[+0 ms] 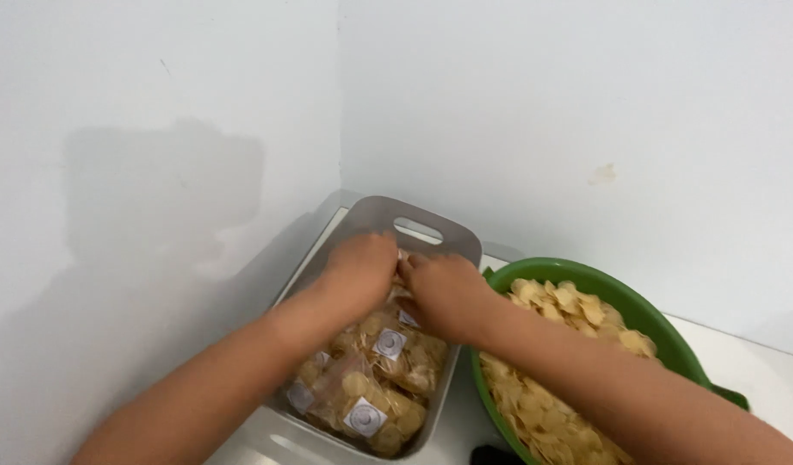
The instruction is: Packaging chips into small plastic bags and weighing them on a digital scale before placing them in a storage bin.
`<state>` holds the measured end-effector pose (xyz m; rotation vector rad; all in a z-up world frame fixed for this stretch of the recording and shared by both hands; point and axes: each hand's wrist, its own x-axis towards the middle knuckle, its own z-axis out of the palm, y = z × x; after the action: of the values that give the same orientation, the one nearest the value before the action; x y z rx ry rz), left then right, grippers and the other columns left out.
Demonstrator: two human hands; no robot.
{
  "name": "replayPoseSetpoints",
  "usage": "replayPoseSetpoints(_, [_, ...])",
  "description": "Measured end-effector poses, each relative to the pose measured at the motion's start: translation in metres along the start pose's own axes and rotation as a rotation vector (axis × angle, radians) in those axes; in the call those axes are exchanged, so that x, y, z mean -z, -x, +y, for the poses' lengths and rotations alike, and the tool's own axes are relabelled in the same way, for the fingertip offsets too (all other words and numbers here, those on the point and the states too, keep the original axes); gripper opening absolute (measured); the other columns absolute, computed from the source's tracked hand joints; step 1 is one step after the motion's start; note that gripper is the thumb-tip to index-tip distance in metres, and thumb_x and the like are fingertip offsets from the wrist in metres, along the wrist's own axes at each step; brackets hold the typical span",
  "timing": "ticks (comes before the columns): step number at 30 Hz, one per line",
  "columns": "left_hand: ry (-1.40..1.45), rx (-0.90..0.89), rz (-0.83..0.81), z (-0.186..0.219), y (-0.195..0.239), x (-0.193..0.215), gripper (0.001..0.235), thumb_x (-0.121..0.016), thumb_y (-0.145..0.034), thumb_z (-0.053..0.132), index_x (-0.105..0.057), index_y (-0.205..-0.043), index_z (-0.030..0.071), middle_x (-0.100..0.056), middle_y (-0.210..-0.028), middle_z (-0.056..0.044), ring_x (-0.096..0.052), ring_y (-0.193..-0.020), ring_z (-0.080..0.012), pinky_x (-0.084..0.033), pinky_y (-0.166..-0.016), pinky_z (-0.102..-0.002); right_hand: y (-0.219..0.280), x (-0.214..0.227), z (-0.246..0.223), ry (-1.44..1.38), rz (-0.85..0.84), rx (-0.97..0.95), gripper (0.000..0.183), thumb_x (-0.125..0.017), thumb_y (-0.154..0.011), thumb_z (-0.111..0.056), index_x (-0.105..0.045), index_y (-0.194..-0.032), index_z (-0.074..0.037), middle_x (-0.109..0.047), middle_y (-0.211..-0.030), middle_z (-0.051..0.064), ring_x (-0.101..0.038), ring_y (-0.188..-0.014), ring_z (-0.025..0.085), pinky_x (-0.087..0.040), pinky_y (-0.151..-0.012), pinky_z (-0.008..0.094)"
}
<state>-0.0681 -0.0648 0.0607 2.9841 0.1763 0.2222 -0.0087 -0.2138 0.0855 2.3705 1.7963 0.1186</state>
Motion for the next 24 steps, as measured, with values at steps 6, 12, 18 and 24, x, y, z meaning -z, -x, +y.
replayPoseSetpoints(6, [-0.213, -0.083, -0.005, 0.086, 0.106, 0.003, 0.035, -0.075, -0.075, 0.023, -0.055, -0.104, 0.016, -0.072, -0.078, -0.005, -0.073, -0.071, -0.0288, -0.054, -0.05, -0.041, 0.127, 0.01, -0.047, -0.029, 0.452, 0.17, 0.022, -0.065, -0.095, -0.03, -0.061, -0.085, -0.011, -0.06, -0.076, 0.003, -0.059, -0.068, 0.029, -0.046, -0.074, 0.041])
replayPoseSetpoints(12, [-0.202, -0.256, 0.283, 0.145, 0.184, -0.017, 0.028, -0.066, -0.084, 0.044, -0.057, -0.094, 0.02, -0.063, -0.083, -0.008, -0.066, -0.071, -0.0311, -0.053, -0.047, -0.045, 0.239, -0.003, -0.083, -0.056, 0.634, 0.185, 0.019, -0.063, -0.1, -0.023, -0.071, -0.107, -0.007, -0.07, -0.097, 0.005, -0.063, -0.082, 0.022, -0.047, -0.091, 0.039])
replayPoseSetpoints(18, [-0.143, -0.631, 0.682, 0.182, 0.22, -0.026, 0.02, -0.066, -0.101, 0.032, -0.069, -0.096, 0.013, -0.068, -0.094, -0.001, -0.063, -0.081, -0.0188, -0.045, -0.069, -0.032, 0.34, -0.058, -0.083, -0.028, 0.667, 0.022, 0.017, -0.059, -0.1, -0.011, -0.069, -0.112, -0.004, -0.074, -0.104, 0.007, -0.066, -0.083, 0.021, -0.05, -0.086, 0.039])
replayPoseSetpoints(24, [0.092, -0.922, 0.771, 0.223, 0.222, -0.087, 0.012, -0.066, -0.093, 0.02, -0.072, -0.087, 0.011, -0.067, -0.079, -0.006, -0.066, -0.075, -0.0228, -0.054, -0.07, -0.034, 0.412, -0.136, -0.042, 0.147, 0.53, -0.538, 0.036, -0.074, -0.089, -0.021, -0.068, -0.123, -0.012, -0.07, -0.111, 0.005, -0.068, -0.094, 0.024, -0.05, -0.087, 0.042])
